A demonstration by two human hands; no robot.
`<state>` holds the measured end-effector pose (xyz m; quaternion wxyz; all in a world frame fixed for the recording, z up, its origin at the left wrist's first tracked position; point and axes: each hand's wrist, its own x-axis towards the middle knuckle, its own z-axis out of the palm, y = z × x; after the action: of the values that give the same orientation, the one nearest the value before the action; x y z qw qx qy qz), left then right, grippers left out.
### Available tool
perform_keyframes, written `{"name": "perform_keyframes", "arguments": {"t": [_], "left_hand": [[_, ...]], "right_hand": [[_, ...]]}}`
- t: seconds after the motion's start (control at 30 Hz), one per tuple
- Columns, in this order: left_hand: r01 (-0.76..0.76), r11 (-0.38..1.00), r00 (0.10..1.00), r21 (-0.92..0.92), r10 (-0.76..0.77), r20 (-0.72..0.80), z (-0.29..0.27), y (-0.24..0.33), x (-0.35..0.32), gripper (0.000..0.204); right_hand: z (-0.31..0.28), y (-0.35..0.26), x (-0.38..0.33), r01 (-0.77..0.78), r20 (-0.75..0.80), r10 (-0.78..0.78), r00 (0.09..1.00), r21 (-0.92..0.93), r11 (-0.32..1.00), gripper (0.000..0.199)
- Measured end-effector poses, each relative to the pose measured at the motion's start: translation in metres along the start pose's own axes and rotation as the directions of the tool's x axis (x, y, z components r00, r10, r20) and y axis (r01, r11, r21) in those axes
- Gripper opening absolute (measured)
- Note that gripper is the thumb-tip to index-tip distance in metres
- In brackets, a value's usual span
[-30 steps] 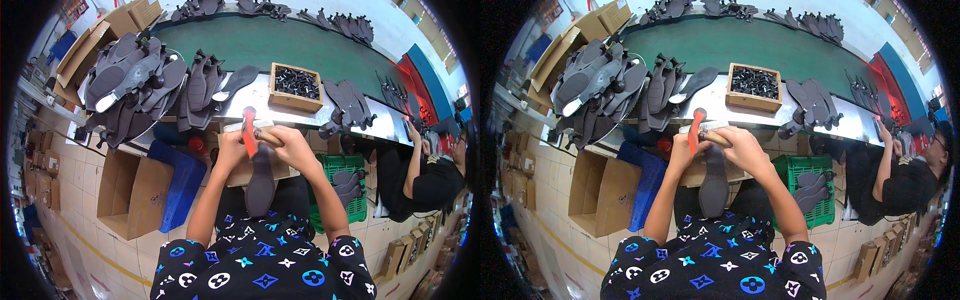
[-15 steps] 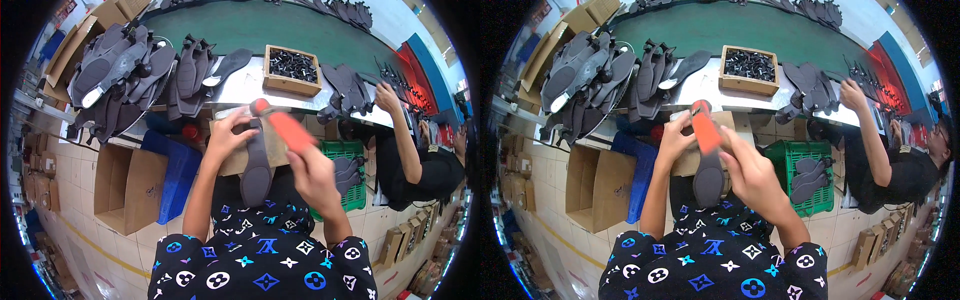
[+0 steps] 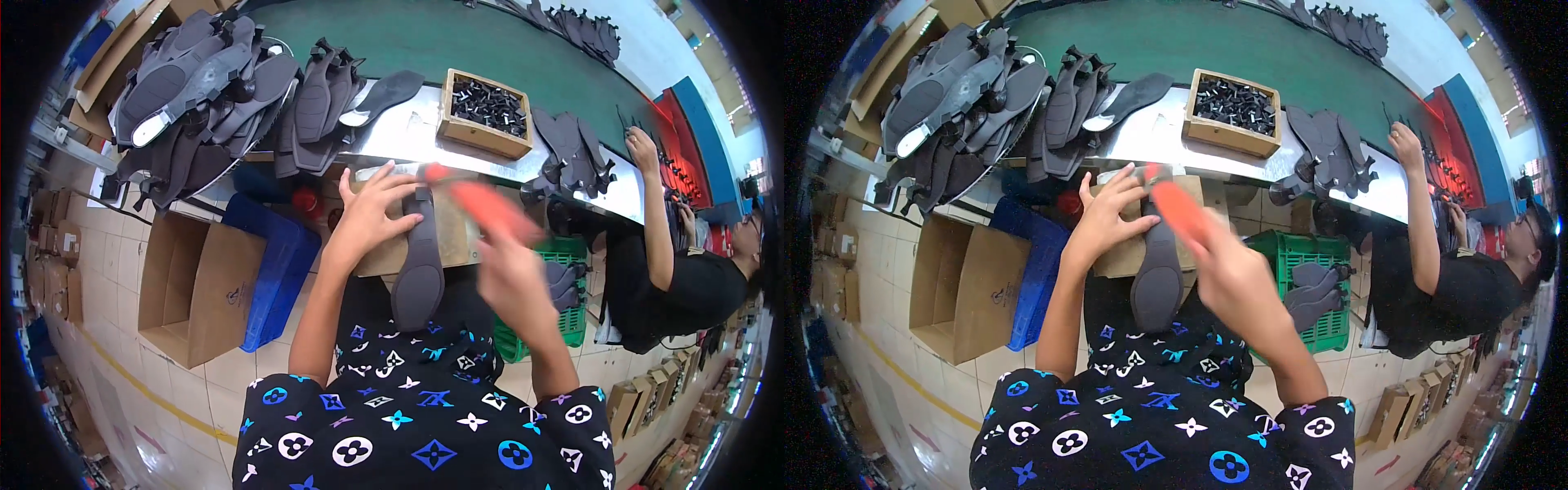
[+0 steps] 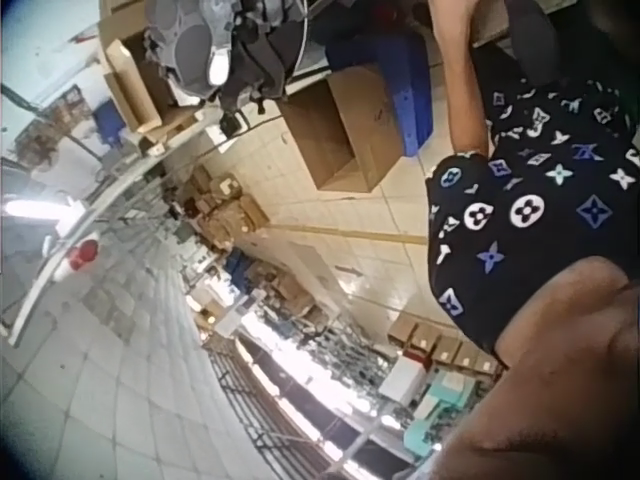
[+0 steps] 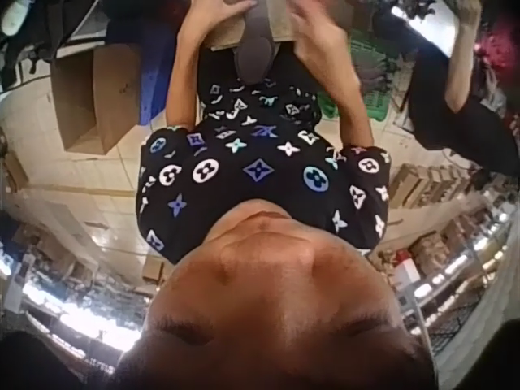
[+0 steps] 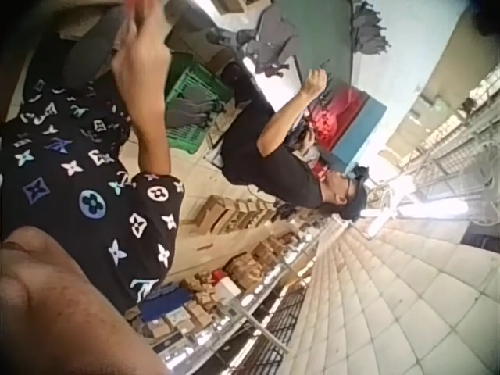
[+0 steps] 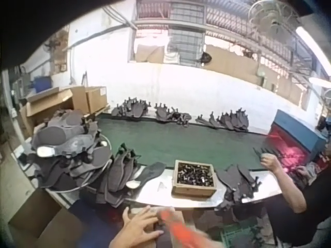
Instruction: Hammer small components into shoe sole parts and arrange them on a production line.
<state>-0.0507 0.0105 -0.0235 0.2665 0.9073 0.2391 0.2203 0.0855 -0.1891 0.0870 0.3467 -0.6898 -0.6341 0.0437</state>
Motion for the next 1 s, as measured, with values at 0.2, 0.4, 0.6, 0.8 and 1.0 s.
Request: {"name": "perform_keyframes", "arguments": {"t": [0.2, 0.4, 0.6, 0.8, 1.0], "left_hand": [[-0.195, 0.977, 0.978, -0.09, 0.187, -0.095, -0.004, 0.0, -0.011, 0.029], [0.007, 0.753, 0.967, -0.658, 0.162, 0.195, -0.06, 0.087, -0.046, 0.016], [0.403, 0.435, 0.896, -0.805, -0.012, 0.443, -0.059, 0.122, -0.071, 0.02], [0.628, 0.186, 0.759, -0.756, 0.064, 0.647, -0.056, 0.135, -0.071, 0.03], [0.708, 0.067, 0.693, -0.703, 0.125, 0.71, -0.056, 0.142, -0.071, 0.033]], "right_hand": [[-0.01, 0.007, 0.007, -0.127, -0.032, 0.133, 0.991, 0.144, 0.981, 0.028], [0.024, 0.066, 0.023, 0.102, 0.134, -0.074, 0.988, -0.21, 0.972, 0.039], [0.018, 0.054, 0.017, 0.122, 0.377, -0.136, 0.916, 0.059, 0.991, 0.039], [0.038, 0.01, -0.039, -0.36, 0.35, 0.086, 0.933, 0.914, 0.187, 0.058], [0.041, 0.001, -0.044, -0.269, 0.265, 0.086, 0.96, 0.962, 0.037, 0.057]]}}
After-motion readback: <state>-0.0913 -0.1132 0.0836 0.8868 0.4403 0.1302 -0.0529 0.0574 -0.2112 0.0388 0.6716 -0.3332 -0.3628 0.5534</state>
